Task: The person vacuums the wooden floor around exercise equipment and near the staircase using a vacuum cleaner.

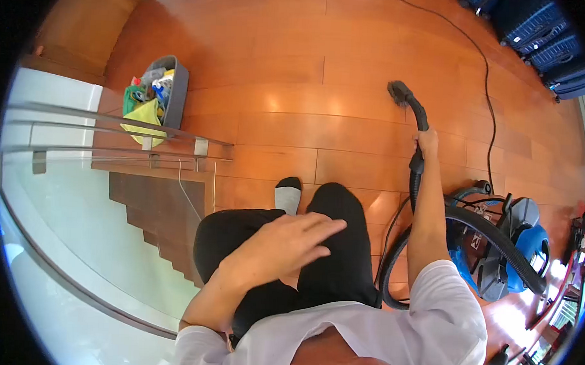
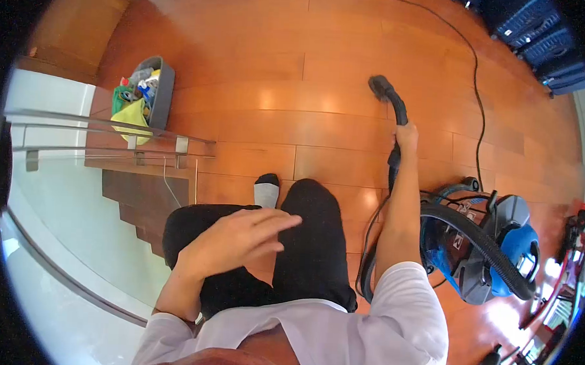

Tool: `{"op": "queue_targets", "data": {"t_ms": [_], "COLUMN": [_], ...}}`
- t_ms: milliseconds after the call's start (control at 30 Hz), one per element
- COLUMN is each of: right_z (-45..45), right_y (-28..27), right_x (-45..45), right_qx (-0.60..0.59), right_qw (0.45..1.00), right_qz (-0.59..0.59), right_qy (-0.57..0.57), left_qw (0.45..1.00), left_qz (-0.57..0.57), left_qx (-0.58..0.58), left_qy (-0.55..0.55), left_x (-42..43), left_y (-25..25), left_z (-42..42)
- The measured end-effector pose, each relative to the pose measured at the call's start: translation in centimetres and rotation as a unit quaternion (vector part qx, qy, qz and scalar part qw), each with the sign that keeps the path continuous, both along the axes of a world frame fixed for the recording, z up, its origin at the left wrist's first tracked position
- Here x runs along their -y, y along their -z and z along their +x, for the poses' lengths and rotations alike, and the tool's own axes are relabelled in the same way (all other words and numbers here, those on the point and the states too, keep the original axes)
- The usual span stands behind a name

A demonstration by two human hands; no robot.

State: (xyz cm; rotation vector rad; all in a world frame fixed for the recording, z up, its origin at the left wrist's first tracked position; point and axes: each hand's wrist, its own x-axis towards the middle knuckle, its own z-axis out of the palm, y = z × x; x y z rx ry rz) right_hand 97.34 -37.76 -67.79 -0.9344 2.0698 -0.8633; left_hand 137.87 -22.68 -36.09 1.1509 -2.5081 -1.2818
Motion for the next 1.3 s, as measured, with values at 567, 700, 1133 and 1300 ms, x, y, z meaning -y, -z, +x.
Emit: {"op": "queue_targets", "data": {"t_ms": [567,700,1133,1300], "right_z": [28.4,31.2,27.7,20.2], "right_y": [-13.5,-29.1,-55.6,-55.9], "right_x": [6.8,3.1,-8.5,-14.9], "right_qx": [-0.148,-0.143,-0.074,-0.071], "right_qw": [0.926,0.906,0.968,0.995], "right_qz": [0.130,0.219,-0.060,0.024], "right_qy": [-0.321,-0.333,-0.233,-0.061], "left_qw": [0.901,0.769,0.465,0.517], "left_qz": [0.028,0.178,0.598,0.608], "left_qx": [-0.104,-0.221,-0.445,-0.403], "left_qy": [-0.420,-0.573,-0.478,-0.448], "left_x": [13.4,10.0,9.1,11.2], "left_y": [5.5,5.6,-14.5,-14.1], "left_z": [-1.4,0.9,-0.4,-1.4]}}
